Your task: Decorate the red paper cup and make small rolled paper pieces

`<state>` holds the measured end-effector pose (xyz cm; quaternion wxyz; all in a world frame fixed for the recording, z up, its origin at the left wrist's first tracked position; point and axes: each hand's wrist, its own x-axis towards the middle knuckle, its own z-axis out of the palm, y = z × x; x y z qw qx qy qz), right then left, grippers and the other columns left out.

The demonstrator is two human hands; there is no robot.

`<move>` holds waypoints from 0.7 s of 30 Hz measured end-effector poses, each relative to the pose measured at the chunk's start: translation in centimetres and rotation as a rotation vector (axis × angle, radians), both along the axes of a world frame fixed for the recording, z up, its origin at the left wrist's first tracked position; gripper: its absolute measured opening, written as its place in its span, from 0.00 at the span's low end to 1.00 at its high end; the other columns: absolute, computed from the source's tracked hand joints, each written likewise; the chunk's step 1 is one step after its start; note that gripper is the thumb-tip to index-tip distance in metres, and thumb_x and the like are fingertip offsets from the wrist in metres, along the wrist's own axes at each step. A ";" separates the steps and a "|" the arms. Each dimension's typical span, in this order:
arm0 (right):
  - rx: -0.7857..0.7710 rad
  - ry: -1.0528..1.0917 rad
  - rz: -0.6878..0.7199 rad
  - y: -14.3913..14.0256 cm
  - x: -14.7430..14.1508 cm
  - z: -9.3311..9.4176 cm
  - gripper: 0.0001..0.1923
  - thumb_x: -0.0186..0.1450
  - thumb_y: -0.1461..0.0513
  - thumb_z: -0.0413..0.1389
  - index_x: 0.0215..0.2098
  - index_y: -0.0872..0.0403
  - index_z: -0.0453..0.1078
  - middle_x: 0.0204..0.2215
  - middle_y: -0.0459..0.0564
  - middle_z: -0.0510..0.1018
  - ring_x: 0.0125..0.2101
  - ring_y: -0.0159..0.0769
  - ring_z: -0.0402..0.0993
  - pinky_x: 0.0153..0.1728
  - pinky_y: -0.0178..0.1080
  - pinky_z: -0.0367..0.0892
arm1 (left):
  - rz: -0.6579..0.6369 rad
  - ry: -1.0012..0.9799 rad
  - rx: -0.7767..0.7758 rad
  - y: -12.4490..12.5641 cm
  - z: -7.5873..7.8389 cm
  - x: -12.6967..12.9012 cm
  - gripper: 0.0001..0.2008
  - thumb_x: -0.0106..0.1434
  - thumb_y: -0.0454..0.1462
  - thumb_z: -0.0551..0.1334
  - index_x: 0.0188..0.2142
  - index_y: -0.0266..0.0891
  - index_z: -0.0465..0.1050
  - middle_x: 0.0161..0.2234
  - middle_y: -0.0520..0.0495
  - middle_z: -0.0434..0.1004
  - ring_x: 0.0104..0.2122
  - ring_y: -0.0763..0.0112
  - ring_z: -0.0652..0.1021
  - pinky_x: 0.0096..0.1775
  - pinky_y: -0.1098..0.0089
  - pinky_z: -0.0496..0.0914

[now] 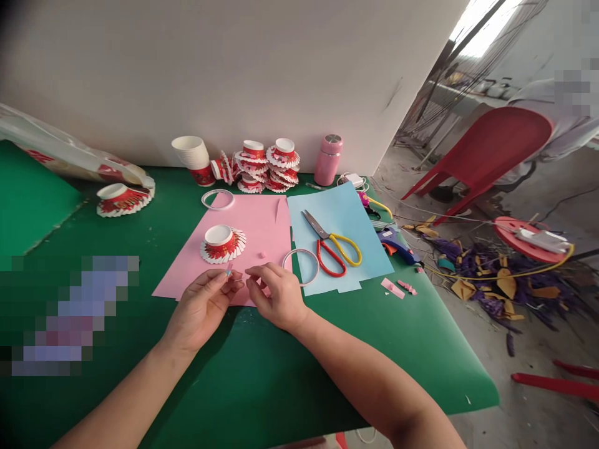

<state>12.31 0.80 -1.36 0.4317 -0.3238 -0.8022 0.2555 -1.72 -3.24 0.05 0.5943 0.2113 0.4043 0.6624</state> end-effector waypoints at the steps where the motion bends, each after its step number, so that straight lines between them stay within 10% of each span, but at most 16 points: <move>1: -0.049 0.018 0.015 -0.1 0.1 0.1 0.10 0.63 0.64 0.49 0.40 0.54 0.69 0.29 0.51 0.76 0.27 0.33 0.70 0.29 0.36 0.67 | 0.004 0.010 0.005 0.0 0.0 0.0 0.05 0.48 0.36 0.70 0.25 0.39 0.78 0.27 0.49 0.80 0.29 0.70 0.77 0.38 0.67 0.72; 11: -0.745 0.277 0.133 0.1 -0.4 0.5 0.09 0.61 0.58 0.49 0.28 0.55 0.66 0.21 0.45 0.71 0.24 0.29 0.66 0.21 0.30 0.61 | -0.034 0.454 0.150 -0.8 -0.2 0.2 0.06 0.54 0.38 0.66 0.31 0.40 0.78 0.33 0.45 0.79 0.37 0.63 0.77 0.43 0.64 0.71; 21: -0.892 0.414 0.069 0.4 -0.5 0.0 0.11 0.57 0.55 0.54 0.24 0.55 0.64 0.18 0.42 0.64 0.19 0.26 0.58 0.19 0.29 0.59 | -0.076 0.764 0.341 -1.2 -0.3 0.2 0.05 0.55 0.34 0.63 0.30 0.44 0.78 0.36 0.44 0.78 0.39 0.61 0.76 0.43 0.66 0.70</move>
